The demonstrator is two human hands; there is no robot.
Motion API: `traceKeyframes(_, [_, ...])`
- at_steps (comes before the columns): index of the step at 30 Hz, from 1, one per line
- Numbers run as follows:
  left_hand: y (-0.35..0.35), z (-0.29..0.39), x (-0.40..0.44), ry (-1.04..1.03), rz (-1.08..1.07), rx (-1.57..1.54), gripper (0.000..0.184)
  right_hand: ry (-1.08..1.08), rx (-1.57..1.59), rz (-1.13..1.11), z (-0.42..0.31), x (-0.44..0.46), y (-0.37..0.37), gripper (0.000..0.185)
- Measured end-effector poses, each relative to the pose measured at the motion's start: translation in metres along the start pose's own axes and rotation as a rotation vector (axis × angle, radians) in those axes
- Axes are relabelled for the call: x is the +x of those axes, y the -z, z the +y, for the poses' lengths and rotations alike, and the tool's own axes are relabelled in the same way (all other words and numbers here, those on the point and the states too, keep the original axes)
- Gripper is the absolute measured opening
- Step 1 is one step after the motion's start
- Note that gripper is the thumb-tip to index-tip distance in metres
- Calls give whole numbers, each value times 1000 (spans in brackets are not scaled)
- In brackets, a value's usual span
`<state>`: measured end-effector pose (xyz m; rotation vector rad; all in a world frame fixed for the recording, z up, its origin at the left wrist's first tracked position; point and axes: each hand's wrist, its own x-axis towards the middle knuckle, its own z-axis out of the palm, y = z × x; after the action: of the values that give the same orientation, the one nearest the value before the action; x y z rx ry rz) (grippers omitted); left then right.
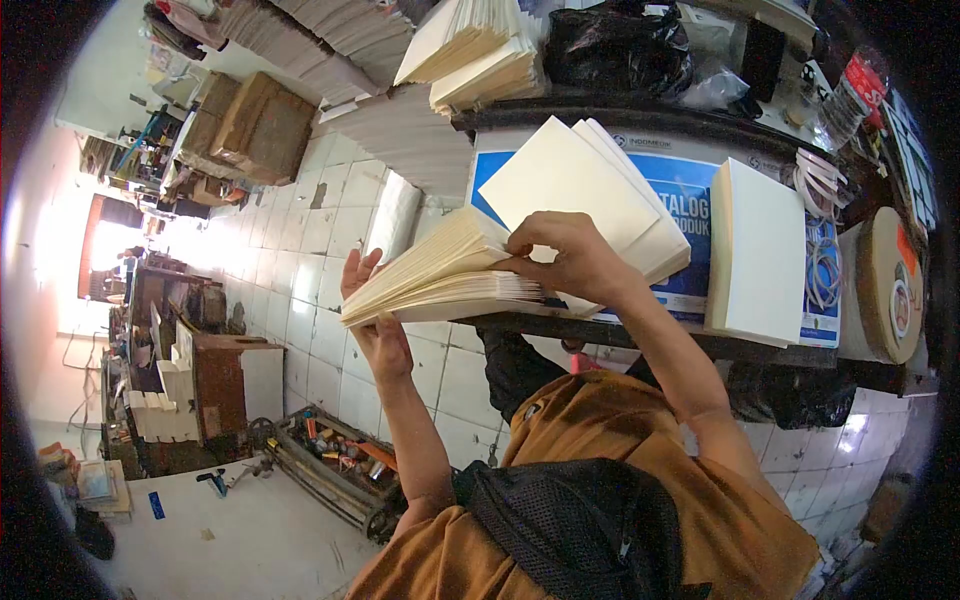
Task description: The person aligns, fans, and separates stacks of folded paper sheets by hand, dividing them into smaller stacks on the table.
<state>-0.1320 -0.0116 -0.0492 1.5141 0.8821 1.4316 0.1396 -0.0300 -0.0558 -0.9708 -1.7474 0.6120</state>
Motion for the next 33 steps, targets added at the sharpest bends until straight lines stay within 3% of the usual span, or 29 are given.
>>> traceKeyframes(7, [1,-1,-1,42,32,-43,109,92,-50,78,-9,-4,13,14])
traceKeyframes(10, [1,-4,2,31,19,-40,108,118,-225,45,-13,-4,18,12])
traceKeyframes(13, [5,-7,3,-7,-30,-44,97,-87,-409,-138,-29,-7,29,22])
traceKeyframes(16, [6,-7,3,40,-19,-49,96,-148,-411,-186,-33,-7,33,22])
traceKeyframes(19, [0,-3,3,35,7,3,96,-113,-323,-181,-32,-7,26,10])
traceKeyframes(23, [3,-6,4,19,-20,-13,97,-187,-231,-290,-31,3,21,15])
traceKeyframes(28, [11,-31,-3,78,56,-82,103,-384,181,-189,-4,-7,22,48])
traceKeyframes(31, [-10,-35,-5,44,117,-33,105,-230,349,291,8,-6,-44,78])
traceKeyframes(32, [-16,-28,-7,12,46,-49,101,-150,388,131,1,-9,-44,80])
traceKeyframes(33, [-13,-29,-7,10,33,-40,98,-151,383,129,2,-9,-46,85])
